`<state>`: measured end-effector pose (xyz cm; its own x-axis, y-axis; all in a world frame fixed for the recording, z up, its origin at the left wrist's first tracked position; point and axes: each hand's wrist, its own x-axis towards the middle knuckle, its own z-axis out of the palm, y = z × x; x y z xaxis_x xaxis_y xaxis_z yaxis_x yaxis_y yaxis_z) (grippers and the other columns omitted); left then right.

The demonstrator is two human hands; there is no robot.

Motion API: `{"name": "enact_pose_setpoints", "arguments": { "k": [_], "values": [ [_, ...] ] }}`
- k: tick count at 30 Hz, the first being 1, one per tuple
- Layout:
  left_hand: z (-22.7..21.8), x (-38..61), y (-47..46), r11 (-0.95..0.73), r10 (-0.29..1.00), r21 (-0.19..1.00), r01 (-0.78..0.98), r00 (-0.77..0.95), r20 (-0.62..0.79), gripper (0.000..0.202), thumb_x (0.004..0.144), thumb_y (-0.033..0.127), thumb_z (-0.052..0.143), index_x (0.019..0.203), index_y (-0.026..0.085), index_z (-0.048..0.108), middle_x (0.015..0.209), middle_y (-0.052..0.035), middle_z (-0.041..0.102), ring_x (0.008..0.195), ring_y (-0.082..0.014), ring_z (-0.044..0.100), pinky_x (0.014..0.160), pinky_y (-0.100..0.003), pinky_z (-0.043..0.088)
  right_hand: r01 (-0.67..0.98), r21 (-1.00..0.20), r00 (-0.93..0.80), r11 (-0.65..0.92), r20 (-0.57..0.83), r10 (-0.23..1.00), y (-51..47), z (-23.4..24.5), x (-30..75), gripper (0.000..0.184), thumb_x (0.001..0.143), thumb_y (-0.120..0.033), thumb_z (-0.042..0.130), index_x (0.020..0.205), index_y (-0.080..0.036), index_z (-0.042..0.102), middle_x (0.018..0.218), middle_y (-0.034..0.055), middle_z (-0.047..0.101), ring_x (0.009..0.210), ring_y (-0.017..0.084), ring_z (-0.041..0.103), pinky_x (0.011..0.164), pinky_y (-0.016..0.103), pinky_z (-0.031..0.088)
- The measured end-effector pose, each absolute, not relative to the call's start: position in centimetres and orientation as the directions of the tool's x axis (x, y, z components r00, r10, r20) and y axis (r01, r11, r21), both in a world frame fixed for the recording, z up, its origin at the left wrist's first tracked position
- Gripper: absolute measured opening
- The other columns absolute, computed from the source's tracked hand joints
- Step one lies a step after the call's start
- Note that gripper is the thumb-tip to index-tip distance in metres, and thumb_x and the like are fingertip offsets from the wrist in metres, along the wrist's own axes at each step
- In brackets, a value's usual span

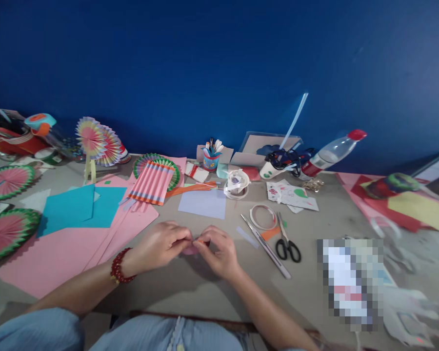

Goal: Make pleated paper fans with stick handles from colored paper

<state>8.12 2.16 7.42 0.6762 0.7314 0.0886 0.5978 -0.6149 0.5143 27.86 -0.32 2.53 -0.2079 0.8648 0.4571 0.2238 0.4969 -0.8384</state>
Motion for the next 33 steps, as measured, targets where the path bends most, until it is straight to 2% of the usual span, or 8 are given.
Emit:
{"name": "enact_pose_setpoints", "arguments": {
  "k": [4, 7, 12, 16, 20, 24, 29, 33],
  "values": [
    [7.6, 7.4, 2.8, -0.595, 0.751, 0.498, 0.631, 0.657, 0.063, 0.007, 0.094, 0.025, 0.055, 0.097, 0.021, 0.060, 0.084, 0.0001, 0.071, 0.077, -0.0182, 0.065, 0.067, -0.027, 0.039, 0.227, -0.852, -0.085, 0.472, 0.465, 0.881, 0.2, 2.1, 28.6, 0.012, 0.089, -0.023, 0.064, 0.077, -0.021, 0.063, 0.069, 0.0016, 0.063, 0.065, 0.016, 0.059, 0.060, 0.028, 0.047],
    [8.0, 6.1, 3.5, -0.560, 0.783, 0.516, 0.648, 0.617, 0.075, 0.009, 0.091, 0.024, 0.060, 0.100, 0.021, 0.060, 0.090, 0.0007, 0.071, 0.081, -0.0183, 0.065, 0.068, -0.027, 0.041, 0.218, -0.845, 0.009, 0.488, 0.502, 0.865, 0.9, 2.2, 29.7, 0.007, 0.088, -0.021, 0.064, 0.081, -0.022, 0.064, 0.073, 0.0026, 0.064, 0.068, 0.017, 0.061, 0.061, 0.029, 0.048],
    [8.8, 4.6, 4.1, -0.432, 0.862, 0.687, 0.584, 0.492, 0.124, 0.010, 0.091, 0.030, 0.062, 0.098, 0.022, 0.062, 0.094, 0.0010, 0.071, 0.084, -0.0151, 0.065, 0.072, -0.023, 0.045, 0.142, -0.837, 0.002, 0.529, 0.534, 0.845, 1.3, 2.0, 30.5, 0.008, 0.088, -0.015, 0.064, 0.089, -0.022, 0.067, 0.078, 0.0033, 0.067, 0.074, 0.017, 0.063, 0.066, 0.029, 0.050],
    [9.2, 4.3, 4.0, -0.412, 0.888, 0.721, 0.557, 0.424, 0.180, 0.012, 0.090, 0.031, 0.064, 0.096, 0.021, 0.061, 0.090, -0.0002, 0.069, 0.082, -0.0148, 0.063, 0.074, -0.023, 0.047, 0.096, -0.835, -0.024, 0.542, 0.543, 0.840, 1.4, 1.5, 30.6, 0.013, 0.087, -0.012, 0.064, 0.092, -0.023, 0.067, 0.080, 0.0034, 0.068, 0.077, 0.018, 0.063, 0.069, 0.030, 0.050],
    [9.4, 4.2, 4.0, -0.404, 0.903, 0.714, 0.573, 0.375, 0.210, 0.016, 0.087, 0.034, 0.068, 0.089, 0.020, 0.061, 0.078, 0.0018, 0.065, 0.071, -0.0125, 0.058, 0.069, -0.022, 0.045, 0.104, -0.824, -0.029, 0.557, 0.557, 0.830, 1.6, 1.3, 30.7, 0.012, 0.087, -0.012, 0.065, 0.091, -0.023, 0.067, 0.080, 0.0035, 0.068, 0.077, 0.018, 0.064, 0.069, 0.031, 0.051],
    [9.3, 4.1, 4.0, -0.402, 0.905, 0.733, 0.549, 0.359, 0.228, 0.018, 0.088, 0.034, 0.067, 0.082, 0.019, 0.061, 0.072, 0.0024, 0.063, 0.067, -0.0115, 0.057, 0.066, -0.021, 0.044, 0.112, -0.828, -0.021, 0.549, 0.551, 0.834, 1.8, 1.1, 30.9, 0.010, 0.087, -0.014, 0.065, 0.090, -0.023, 0.067, 0.080, 0.0039, 0.068, 0.077, 0.019, 0.064, 0.068, 0.032, 0.052],
    [8.9, 3.9, 4.0, -0.339, 0.918, 0.809, 0.480, 0.355, 0.174, 0.020, 0.089, 0.036, 0.065, 0.080, 0.018, 0.061, 0.069, 0.0021, 0.063, 0.064, -0.0114, 0.057, 0.062, -0.020, 0.044, 0.125, -0.842, -0.043, 0.526, 0.525, 0.850, 1.8, 0.7, 30.9, 0.006, 0.087, -0.016, 0.065, 0.088, -0.022, 0.065, 0.079, 0.0043, 0.068, 0.077, 0.019, 0.064, 0.069, 0.033, 0.052],
    [8.4, 3.7, 4.1, -0.297, 0.929, 0.831, 0.470, 0.342, 0.139, 0.021, 0.090, 0.034, 0.062, 0.077, 0.018, 0.059, 0.069, 0.0013, 0.063, 0.065, -0.0119, 0.058, 0.062, -0.020, 0.044, 0.156, -0.880, -0.080, 0.448, 0.441, 0.894, 1.8, 0.7, 30.7, 0.005, 0.089, -0.024, 0.064, 0.085, -0.021, 0.063, 0.077, 0.0043, 0.066, 0.073, 0.018, 0.063, 0.067, 0.032, 0.051]
  ]
}}
